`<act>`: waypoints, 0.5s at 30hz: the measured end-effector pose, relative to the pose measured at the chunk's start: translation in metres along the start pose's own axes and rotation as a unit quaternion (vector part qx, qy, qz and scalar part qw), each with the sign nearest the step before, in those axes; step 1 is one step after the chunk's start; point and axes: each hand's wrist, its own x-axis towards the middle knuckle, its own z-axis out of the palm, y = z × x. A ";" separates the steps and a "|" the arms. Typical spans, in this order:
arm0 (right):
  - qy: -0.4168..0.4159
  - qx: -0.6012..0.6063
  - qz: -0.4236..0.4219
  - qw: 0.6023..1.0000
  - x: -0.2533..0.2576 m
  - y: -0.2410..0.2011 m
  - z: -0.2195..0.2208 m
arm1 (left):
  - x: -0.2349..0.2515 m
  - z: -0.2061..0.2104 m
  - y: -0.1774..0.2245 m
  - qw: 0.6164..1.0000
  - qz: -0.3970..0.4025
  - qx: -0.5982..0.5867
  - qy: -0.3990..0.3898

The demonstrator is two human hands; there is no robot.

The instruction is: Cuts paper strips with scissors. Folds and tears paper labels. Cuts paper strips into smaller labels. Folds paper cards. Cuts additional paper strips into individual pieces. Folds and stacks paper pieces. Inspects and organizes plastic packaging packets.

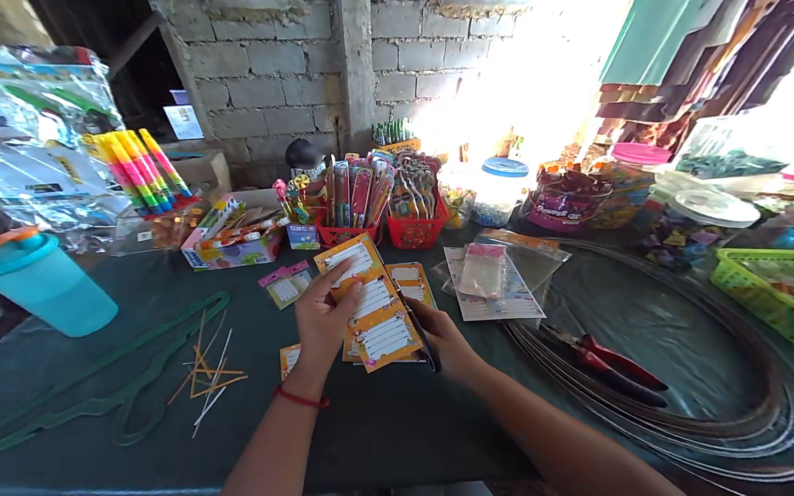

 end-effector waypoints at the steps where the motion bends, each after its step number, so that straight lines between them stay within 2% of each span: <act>1: -0.004 0.017 0.008 1.000 0.000 0.000 -0.001 | 0.001 -0.001 0.000 1.000 0.004 0.001 0.007; 5: -0.070 0.070 0.008 0.995 0.005 0.000 -0.013 | 0.008 -0.012 -0.008 0.997 0.039 0.003 0.070; 7: -0.076 0.062 -0.018 0.995 0.010 -0.001 -0.022 | 0.012 -0.017 -0.014 0.996 0.062 -0.002 0.070; 9: -0.035 0.040 -0.028 0.998 0.011 -0.004 -0.026 | 0.008 -0.018 -0.016 0.997 0.072 0.003 0.013; 13: 0.038 -0.042 -0.023 0.998 0.011 -0.019 -0.031 | -0.002 0.000 -0.005 0.982 0.081 0.017 -0.172; 15: 0.060 -0.062 -0.027 0.996 0.011 -0.023 -0.040 | 0.001 0.005 0.002 0.974 0.076 -0.001 -0.212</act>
